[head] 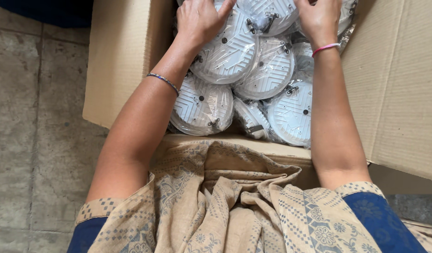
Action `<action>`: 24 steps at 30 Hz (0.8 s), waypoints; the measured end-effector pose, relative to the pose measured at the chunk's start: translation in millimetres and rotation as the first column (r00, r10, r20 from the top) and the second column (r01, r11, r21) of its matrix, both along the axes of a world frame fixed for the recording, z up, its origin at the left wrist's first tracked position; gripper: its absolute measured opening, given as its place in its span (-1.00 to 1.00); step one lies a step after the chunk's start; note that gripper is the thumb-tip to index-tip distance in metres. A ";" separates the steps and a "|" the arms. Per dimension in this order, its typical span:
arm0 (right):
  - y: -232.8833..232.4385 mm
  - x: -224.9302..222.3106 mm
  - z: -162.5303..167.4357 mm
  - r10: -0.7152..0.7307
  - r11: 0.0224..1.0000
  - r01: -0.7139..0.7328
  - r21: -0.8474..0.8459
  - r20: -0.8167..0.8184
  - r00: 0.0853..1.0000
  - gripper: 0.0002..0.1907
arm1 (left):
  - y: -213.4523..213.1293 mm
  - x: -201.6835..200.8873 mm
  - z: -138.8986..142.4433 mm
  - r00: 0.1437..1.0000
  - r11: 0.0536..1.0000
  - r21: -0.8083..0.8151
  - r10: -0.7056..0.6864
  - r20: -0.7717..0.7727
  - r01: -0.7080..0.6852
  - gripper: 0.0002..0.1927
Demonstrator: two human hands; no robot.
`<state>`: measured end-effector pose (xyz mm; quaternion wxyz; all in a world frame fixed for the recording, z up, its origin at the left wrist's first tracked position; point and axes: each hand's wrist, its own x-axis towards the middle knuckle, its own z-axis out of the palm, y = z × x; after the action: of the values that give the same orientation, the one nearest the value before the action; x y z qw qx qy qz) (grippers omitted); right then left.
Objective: The person sits on the floor in front of an open cardboard box and arranges plastic-wrapped round LED ceiling light fixtures inside it, lifting units one at a time, turning them to fit, and pressing them into a tight layer to fill the box.
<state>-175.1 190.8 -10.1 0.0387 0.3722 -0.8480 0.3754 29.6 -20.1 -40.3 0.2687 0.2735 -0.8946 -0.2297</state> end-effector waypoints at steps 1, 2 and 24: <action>2.3 6.0 10.9 0.041 0.998 -0.051 0.030 0.264 0.964 -0.69 | -0.3 -0.5 -0.3 1.000 1.000 -0.001 -0.006 -0.016 0.006 -0.29; 2.3 13.2 21.8 0.070 0.993 -0.108 0.046 0.512 0.856 -0.69 | -0.9 -0.6 -0.7 0.999 1.000 -0.002 -0.011 -0.030 0.011 -0.29; -11.8 52.4 44.2 0.010 0.713 -0.567 0.413 0.802 0.597 -0.39 | 18.0 -7.2 -5.5 0.983 0.988 0.153 -0.048 0.176 0.021 -0.19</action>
<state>-122.7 179.0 34.1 -0.5094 0.3136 -0.7795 0.1859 22.4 -2.1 -45.8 0.1619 0.2967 -0.8999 -0.2756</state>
